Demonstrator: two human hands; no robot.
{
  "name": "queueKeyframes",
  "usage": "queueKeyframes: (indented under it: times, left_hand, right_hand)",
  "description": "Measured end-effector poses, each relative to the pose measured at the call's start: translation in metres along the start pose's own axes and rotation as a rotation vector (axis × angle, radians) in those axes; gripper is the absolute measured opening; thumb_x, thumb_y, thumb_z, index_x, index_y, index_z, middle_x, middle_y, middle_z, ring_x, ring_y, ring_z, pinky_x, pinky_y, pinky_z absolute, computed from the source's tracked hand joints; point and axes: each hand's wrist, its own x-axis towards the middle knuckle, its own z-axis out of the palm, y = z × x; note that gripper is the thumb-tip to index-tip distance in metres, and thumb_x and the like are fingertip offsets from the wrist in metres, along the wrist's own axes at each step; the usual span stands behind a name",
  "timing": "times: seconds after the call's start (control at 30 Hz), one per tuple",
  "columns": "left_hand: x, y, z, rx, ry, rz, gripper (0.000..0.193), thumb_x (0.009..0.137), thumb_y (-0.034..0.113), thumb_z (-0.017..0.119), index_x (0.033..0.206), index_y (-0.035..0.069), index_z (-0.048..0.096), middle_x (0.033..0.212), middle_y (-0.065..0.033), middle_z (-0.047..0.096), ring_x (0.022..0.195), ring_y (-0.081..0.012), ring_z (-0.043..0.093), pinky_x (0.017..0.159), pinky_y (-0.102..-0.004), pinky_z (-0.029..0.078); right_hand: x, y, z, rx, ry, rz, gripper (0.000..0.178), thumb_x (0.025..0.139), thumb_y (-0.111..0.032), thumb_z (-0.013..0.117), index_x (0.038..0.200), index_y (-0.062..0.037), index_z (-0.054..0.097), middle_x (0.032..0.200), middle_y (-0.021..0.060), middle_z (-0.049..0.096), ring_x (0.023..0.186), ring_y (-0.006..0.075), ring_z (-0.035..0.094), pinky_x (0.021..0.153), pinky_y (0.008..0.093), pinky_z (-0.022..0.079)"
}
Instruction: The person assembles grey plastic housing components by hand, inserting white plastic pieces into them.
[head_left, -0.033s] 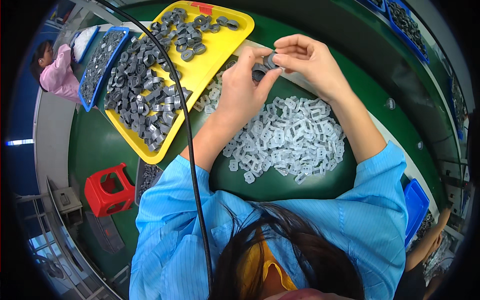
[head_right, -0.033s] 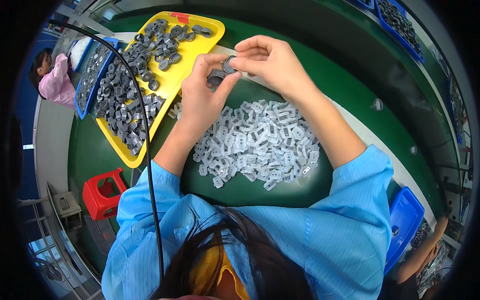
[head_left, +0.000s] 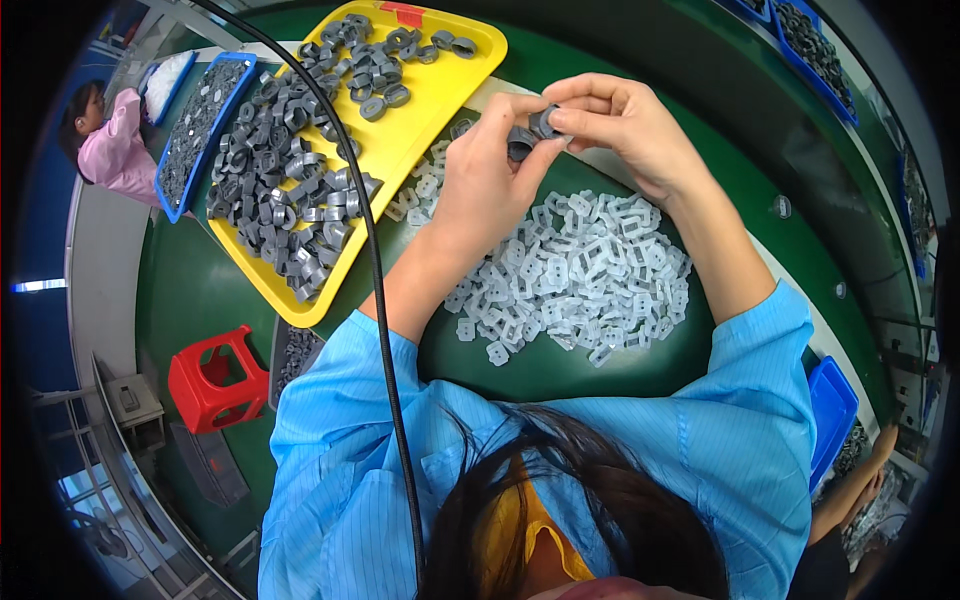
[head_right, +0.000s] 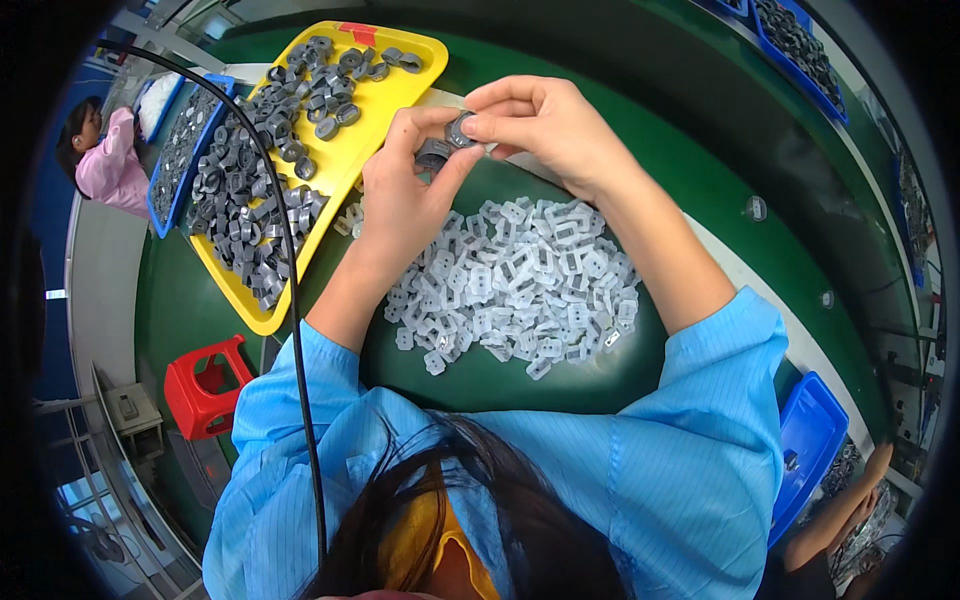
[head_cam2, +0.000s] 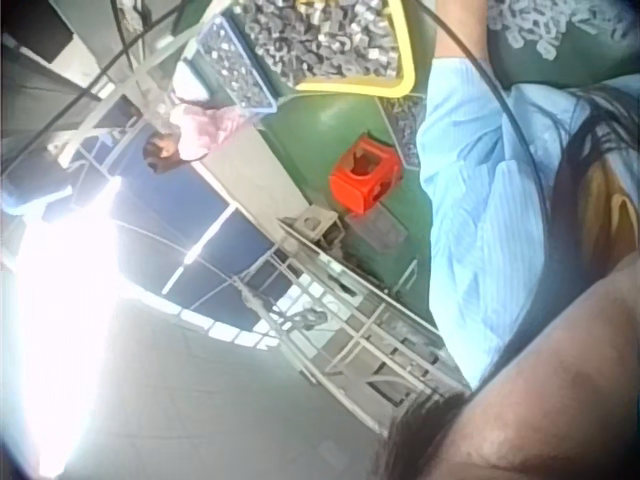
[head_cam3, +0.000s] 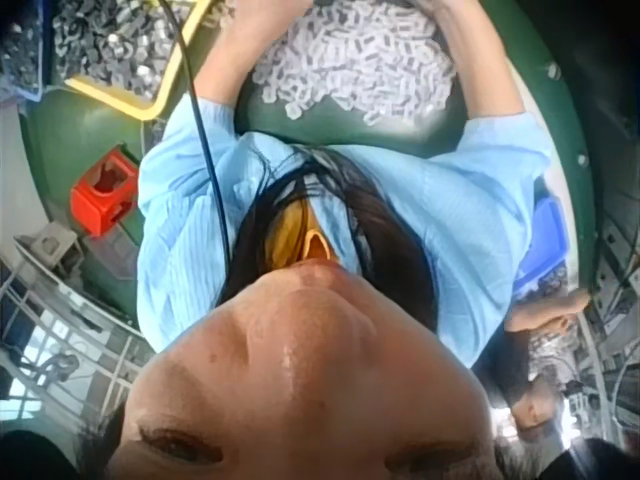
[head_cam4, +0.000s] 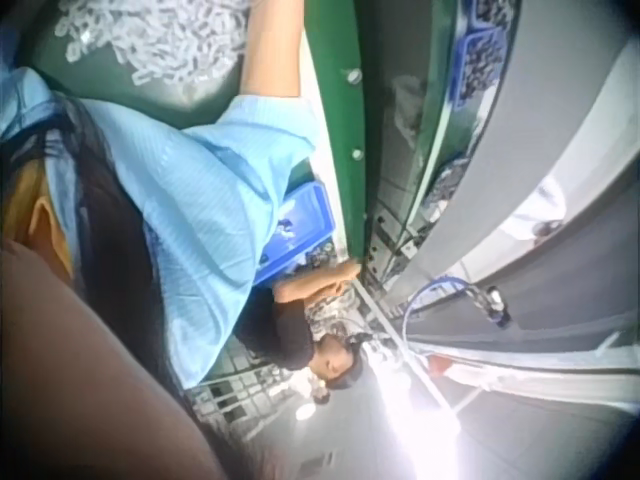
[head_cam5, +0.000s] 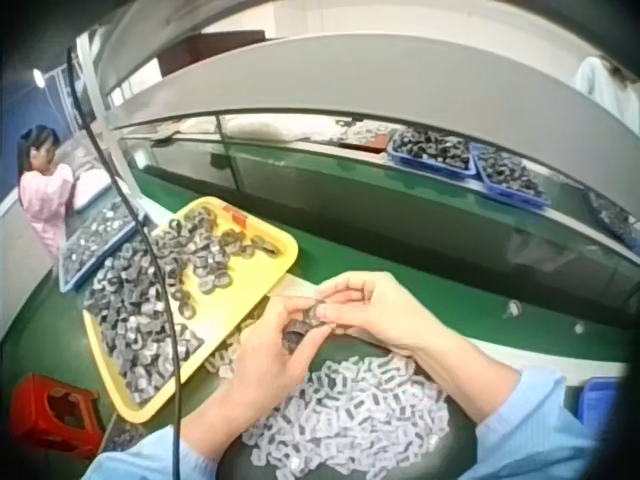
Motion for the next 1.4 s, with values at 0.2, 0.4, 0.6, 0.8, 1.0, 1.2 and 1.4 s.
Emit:
queueKeyframes:
  times: [0.2,0.4,0.6,0.8,1.0,1.2,1.4]
  left_hand:
    - [0.001,0.005,-0.002,-0.046,-0.105,0.078,0.037,0.078,0.007,0.076,0.110,0.005,0.058,0.092,-0.0062,0.064,0.081,-0.0153,0.065,0.065,-0.0262,0.051]
    - [0.010,-0.003,-0.018,-0.058,-0.255,0.100,0.035,0.077,0.009,0.077,0.108,0.003,0.063,0.091,-0.0080,0.067,0.083,-0.0155,0.065,0.073,-0.0268,0.051]
    - [0.006,-0.013,-0.018,-0.269,-0.352,-0.079,0.042,0.081,0.007,0.074,0.119,0.003,0.057,0.097,-0.0078,0.066,0.083,-0.0138,0.063,0.075,-0.0254,0.050]
    - [0.007,-0.021,-0.010,-0.963,-0.127,-0.548,0.031,0.094,0.018,0.061,0.115,-0.003,0.053,0.098,-0.0109,0.064,0.083,-0.0131,0.062,0.076,-0.0254,0.051]
    - [0.008,-0.027,-0.017,-1.019,-0.185,-0.594,0.024,0.097,0.014,0.052,0.115,-0.001,0.054,0.101,-0.0107,0.064,0.085,-0.0139,0.063,0.077,-0.0245,0.052]
    - [0.014,-0.020,-0.015,-0.805,-0.103,-0.553,0.027,0.098,0.013,0.051,0.121,-0.001,0.055,0.102,-0.0135,0.064,0.080,-0.0151,0.065,0.073,-0.0255,0.053]
    - [0.012,-0.028,-0.020,-0.676,-0.188,-0.481,0.029,0.096,0.015,0.055,0.119,-0.003,0.058,0.108,-0.0107,0.063,0.096,-0.0145,0.063,0.084,-0.0222,0.050]
  right_hand:
    - [0.001,-0.001,-0.011,-0.029,-0.136,-0.021,0.010,0.081,-0.007,0.069,0.088,-0.0008,0.067,0.082,0.0056,0.068,0.074,0.0097,0.064,0.067,0.0204,0.050]
    - [-0.003,-0.014,-0.012,-0.024,-0.212,0.139,0.013,0.080,-0.006,0.070,0.091,0.0012,0.066,0.080,0.0060,0.068,0.071,0.0095,0.064,0.068,0.0207,0.052]
    - [-0.009,-0.015,-0.002,-0.234,-0.112,0.062,0.016,0.078,-0.004,0.070,0.093,0.0019,0.066,0.079,0.0055,0.068,0.071,0.0100,0.065,0.067,0.0219,0.052]
    - [-0.006,0.002,0.013,-0.723,0.288,-0.662,0.020,0.074,-0.007,0.069,0.093,-0.0016,0.066,0.078,0.0059,0.067,0.068,0.0127,0.063,0.068,0.0255,0.051]
    - [-0.002,0.002,0.010,-0.644,0.174,-0.703,0.019,0.075,-0.007,0.068,0.093,-0.0019,0.064,0.081,0.0044,0.065,0.072,0.0110,0.058,0.068,0.0256,0.048]
    - [0.034,0.038,-0.062,-0.586,0.313,-0.218,0.024,0.078,-0.007,0.069,0.101,-0.0011,0.063,0.087,0.0041,0.065,0.079,0.0098,0.060,0.075,0.0250,0.048]
    - [0.023,0.029,-0.064,-1.130,0.446,-0.492,0.026,0.080,-0.015,0.068,0.103,-0.0024,0.064,0.093,0.0097,0.068,0.084,0.0190,0.065,0.080,0.0302,0.050]
